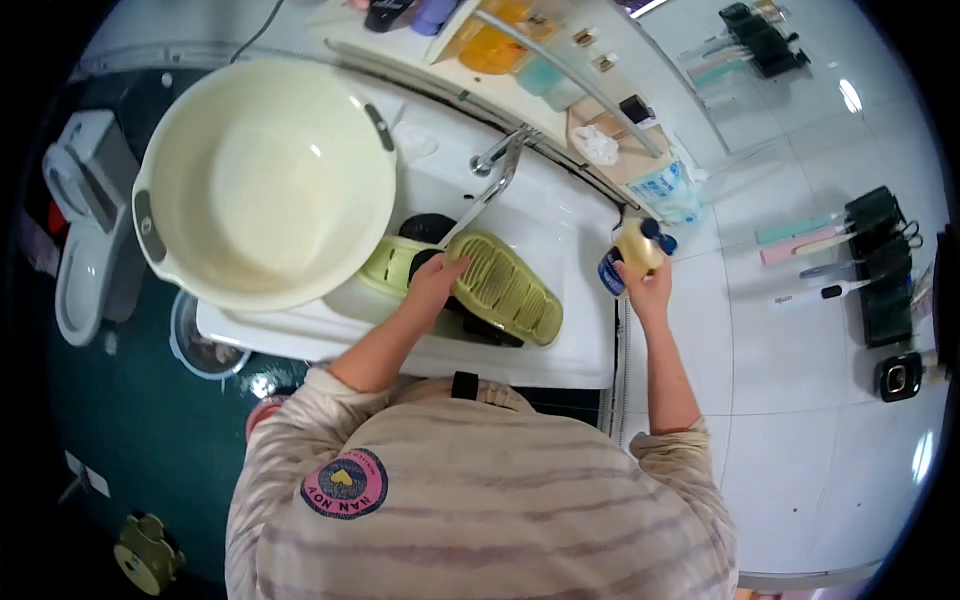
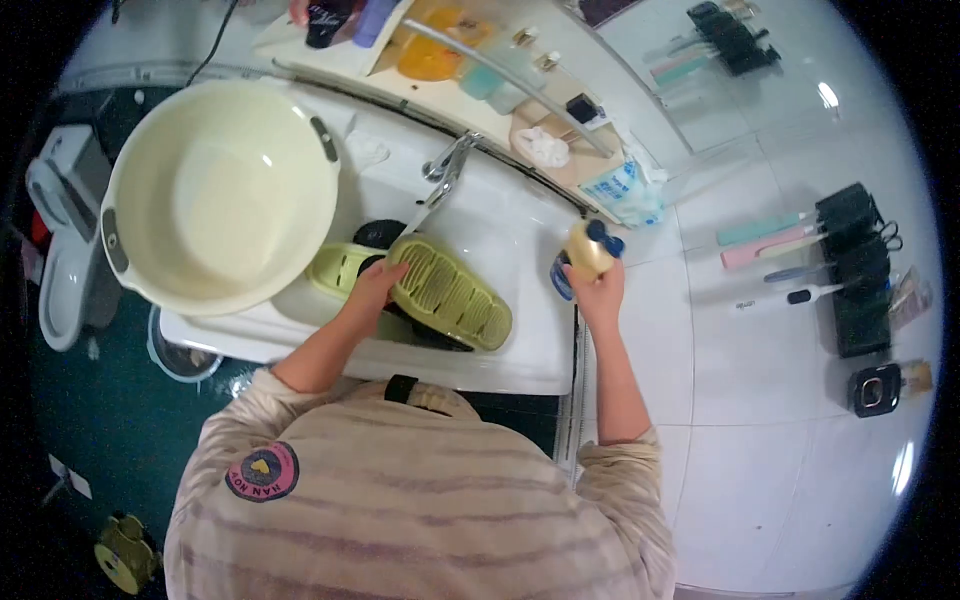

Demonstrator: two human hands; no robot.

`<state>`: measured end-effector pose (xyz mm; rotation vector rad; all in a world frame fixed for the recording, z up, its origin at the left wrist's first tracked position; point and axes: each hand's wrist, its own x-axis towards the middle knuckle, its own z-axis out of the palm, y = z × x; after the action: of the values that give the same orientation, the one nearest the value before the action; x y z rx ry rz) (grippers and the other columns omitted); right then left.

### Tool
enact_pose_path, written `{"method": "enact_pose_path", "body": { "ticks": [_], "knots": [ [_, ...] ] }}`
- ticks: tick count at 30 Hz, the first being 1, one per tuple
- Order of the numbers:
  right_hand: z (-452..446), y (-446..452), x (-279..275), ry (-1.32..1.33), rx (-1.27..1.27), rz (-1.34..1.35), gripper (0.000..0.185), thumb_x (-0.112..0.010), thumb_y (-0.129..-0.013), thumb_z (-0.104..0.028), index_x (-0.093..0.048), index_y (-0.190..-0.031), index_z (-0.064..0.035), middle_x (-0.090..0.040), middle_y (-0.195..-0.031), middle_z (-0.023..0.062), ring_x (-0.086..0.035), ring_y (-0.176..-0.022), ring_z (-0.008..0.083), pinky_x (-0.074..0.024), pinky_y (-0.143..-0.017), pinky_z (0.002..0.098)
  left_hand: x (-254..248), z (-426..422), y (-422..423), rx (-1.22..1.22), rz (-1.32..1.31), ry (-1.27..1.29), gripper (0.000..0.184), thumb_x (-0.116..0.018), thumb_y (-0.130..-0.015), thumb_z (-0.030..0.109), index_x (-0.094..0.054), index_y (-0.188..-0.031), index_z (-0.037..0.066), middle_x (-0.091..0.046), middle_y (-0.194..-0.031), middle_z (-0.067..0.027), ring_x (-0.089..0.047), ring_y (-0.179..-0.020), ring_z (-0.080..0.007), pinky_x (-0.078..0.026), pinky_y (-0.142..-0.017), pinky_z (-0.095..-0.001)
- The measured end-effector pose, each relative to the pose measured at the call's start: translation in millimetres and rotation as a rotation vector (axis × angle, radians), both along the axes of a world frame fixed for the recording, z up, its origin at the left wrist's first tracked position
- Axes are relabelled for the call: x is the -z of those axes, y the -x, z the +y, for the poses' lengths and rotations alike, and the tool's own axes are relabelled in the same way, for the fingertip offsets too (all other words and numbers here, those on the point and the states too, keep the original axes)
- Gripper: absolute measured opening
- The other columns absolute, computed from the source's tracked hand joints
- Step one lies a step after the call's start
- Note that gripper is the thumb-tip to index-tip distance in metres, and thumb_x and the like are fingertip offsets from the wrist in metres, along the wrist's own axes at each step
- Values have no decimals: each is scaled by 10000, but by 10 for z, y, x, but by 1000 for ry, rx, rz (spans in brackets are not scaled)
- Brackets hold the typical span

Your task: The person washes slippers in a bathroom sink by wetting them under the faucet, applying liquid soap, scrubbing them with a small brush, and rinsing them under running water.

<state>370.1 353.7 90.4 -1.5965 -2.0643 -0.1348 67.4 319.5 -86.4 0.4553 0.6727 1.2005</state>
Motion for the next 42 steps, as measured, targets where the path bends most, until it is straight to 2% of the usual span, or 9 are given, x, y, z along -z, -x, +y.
{"method": "enact_pose_path", "body": {
  "ticks": [1,9,13,18,27,31,36,38,42],
  "knots": [
    [24,-203,222,44,45,544,462,-764,-717,-118,-544,-1110,-15,-576,-1045,119,-579,-973,231,-459,-822,372,62,-3,34,52,-11,-46,301,-522,-932,277,-561,-1128,51,-626,-988,-39,-591,-860,-118,-485,-750,-271],
    [510,-1167,1073,-105,292,501,458,-784,-747,-195,-568,-1106,-10,-616,-1025,96,-586,-909,174,-465,-799,297,-195,-45,263,-160,-64,212,387,-467,-950,304,-511,-1217,27,-592,-1163,-106,-574,-1061,-213,-451,-924,-352],
    [799,-1400,1490,-71,282,469,377,-746,-781,-125,-570,-1100,-28,-615,-947,51,-580,-823,130,-462,-740,250,-267,-81,333,-194,36,264,325,-488,-949,281,-548,-1133,20,-621,-1067,-88,-611,-960,-183,-500,-823,-324],
    [917,-1112,1618,-2,197,940,510,-758,-744,-165,-530,-1171,-3,-599,-1023,107,-572,-885,206,-458,-790,300,-185,-152,316,-237,75,233,349,-488,-942,271,-520,-1170,9,-604,-1113,-102,-590,-1015,-199,-468,-892,-345],
    [511,-844,1799,-170,516,763,363,-674,-807,-117,-509,-1114,-13,-576,-945,88,-551,-862,162,-441,-785,270,-231,-152,337,-237,66,239,360,-472,-945,252,-506,-1196,-3,-589,-1146,-113,-574,-1051,-215,-446,-926,-359],
    [611,101,1310,259,-216,763,106,-587,-860,-65,-581,-952,-11,-588,-829,38,-557,-765,120,-456,-730,249,-234,-208,324,-240,45,278,373,-467,-949,269,-505,-1205,1,-591,-1149,-112,-574,-1051,-212,-443,-929,-355],
    [1646,1056,1051,285,-445,1100,241,-670,-849,-207,-636,-982,-8,-642,-887,61,-595,-845,133,-474,-753,275,-326,-192,257,-309,73,327,373,-468,-946,290,-521,-1189,12,-600,-1130,-105,-580,-1035,-203,-451,-917,-353],
    [2062,1218,1018,760,-358,832,284,-650,-862,-288,-656,-980,-30,-644,-876,77,-596,-848,155,-473,-764,289,-217,-233,298,-213,54,272,370,-473,-944,318,-539,-1167,30,-611,-1102,-94,-587,-1006,-188,-458,-901,-341],
    [2750,1192,1336,583,-228,422,362,-601,-838,-287,-626,-1110,-49,-645,-1052,133,-592,-949,266,-446,-873,385,-134,-184,307,-236,31,176,344,-487,-938,337,-604,-1079,45,-650,-986,-63,-617,-895,-158,-494,-821,-308]
  ]
}}
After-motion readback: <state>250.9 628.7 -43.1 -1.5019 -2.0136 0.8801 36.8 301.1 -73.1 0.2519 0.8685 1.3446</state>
